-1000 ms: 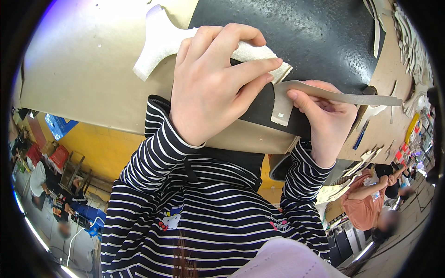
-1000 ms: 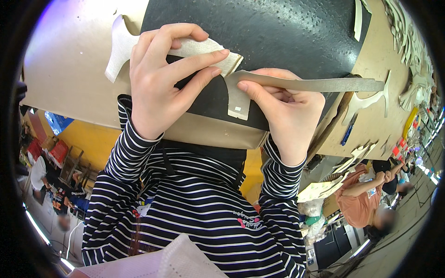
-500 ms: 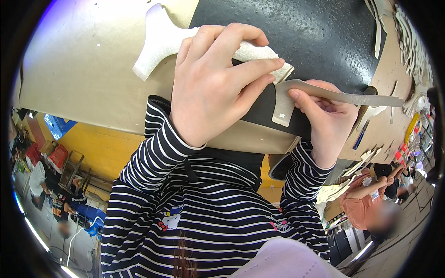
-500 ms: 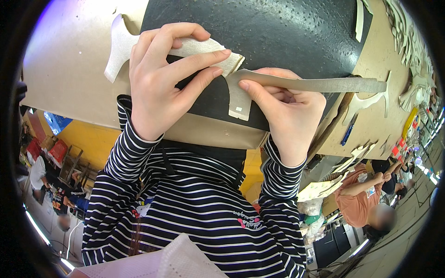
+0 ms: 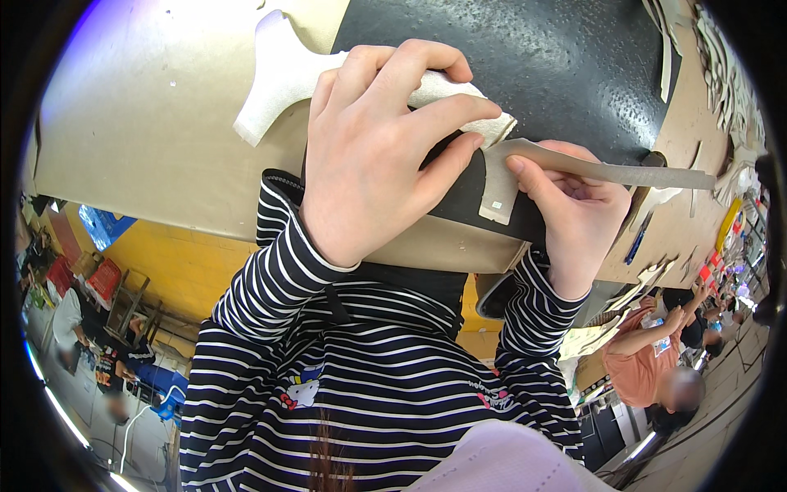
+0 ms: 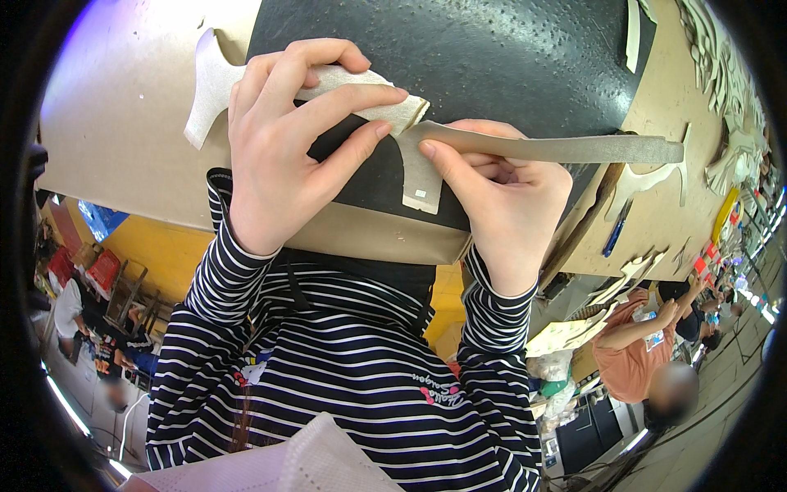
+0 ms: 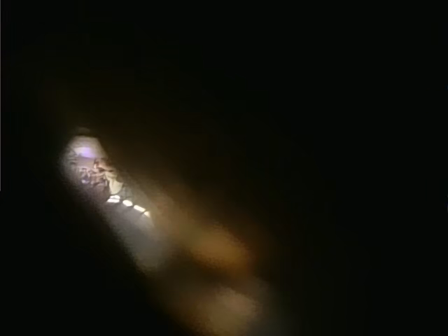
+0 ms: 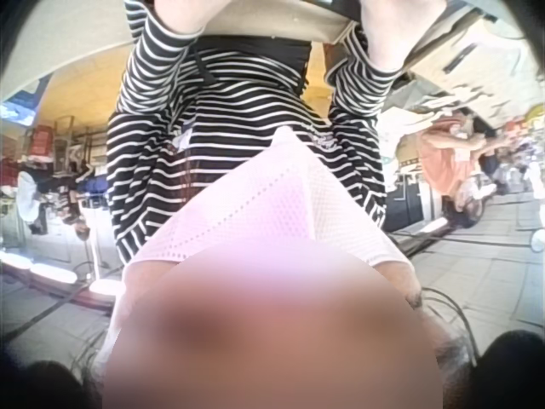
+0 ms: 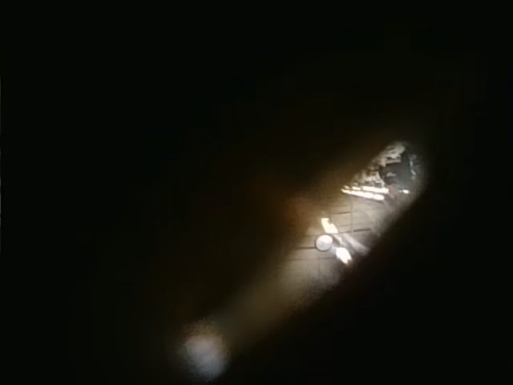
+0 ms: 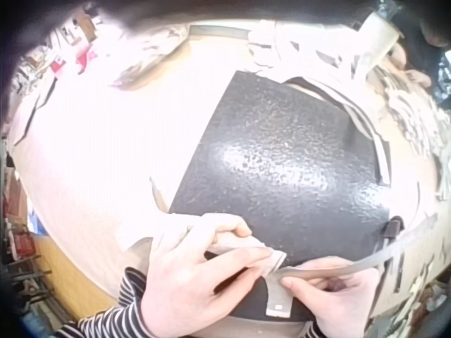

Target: The person repeatedly files the edges of white plastic pieces on a black mat, then taps them with a hammer. The person handles multiple pieces one at a time, filing and tapping each before setting it aside.

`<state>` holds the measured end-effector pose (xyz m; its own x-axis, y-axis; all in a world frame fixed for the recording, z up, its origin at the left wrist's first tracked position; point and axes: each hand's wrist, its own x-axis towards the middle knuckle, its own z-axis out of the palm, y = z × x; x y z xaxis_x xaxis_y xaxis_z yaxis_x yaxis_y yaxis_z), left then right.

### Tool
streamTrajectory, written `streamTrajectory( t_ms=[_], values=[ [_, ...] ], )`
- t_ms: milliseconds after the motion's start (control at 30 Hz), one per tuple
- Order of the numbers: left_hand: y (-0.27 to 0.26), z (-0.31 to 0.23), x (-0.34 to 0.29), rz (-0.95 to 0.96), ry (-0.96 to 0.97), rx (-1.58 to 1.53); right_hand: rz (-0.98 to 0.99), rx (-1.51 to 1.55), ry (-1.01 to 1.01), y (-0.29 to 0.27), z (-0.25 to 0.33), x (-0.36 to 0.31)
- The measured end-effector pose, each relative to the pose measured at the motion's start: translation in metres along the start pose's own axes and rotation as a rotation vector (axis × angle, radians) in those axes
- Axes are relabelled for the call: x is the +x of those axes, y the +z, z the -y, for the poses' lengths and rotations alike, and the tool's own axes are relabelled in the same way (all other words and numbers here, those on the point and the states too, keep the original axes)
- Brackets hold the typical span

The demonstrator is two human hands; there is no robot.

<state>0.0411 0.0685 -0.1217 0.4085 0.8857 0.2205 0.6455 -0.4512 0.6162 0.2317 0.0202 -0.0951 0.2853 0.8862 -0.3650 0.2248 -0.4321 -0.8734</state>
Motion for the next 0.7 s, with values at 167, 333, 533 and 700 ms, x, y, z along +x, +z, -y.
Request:
streamTrajectory(
  t_ms=[167, 333, 533, 700],
  values=[
    [-0.002, -0.002, 0.0, 0.036, -0.02, -0.013, -0.01, 0.028, 0.005, 0.001, 0.0, -0.001],
    [-0.003, -0.004, 0.001, 0.051, -0.033, -0.012, -0.011, 0.018, -0.008, 0.002, 0.0, -0.001],
    [-0.003, -0.011, 0.002, 0.07, -0.104, -0.032, -0.006, 0.003, -0.021, 0.002, 0.001, -0.001],
    [-0.005, -0.011, 0.003, 0.098, -0.106, -0.027, 0.009, -0.031, -0.052, 0.0, 0.001, 0.0]
  ],
)
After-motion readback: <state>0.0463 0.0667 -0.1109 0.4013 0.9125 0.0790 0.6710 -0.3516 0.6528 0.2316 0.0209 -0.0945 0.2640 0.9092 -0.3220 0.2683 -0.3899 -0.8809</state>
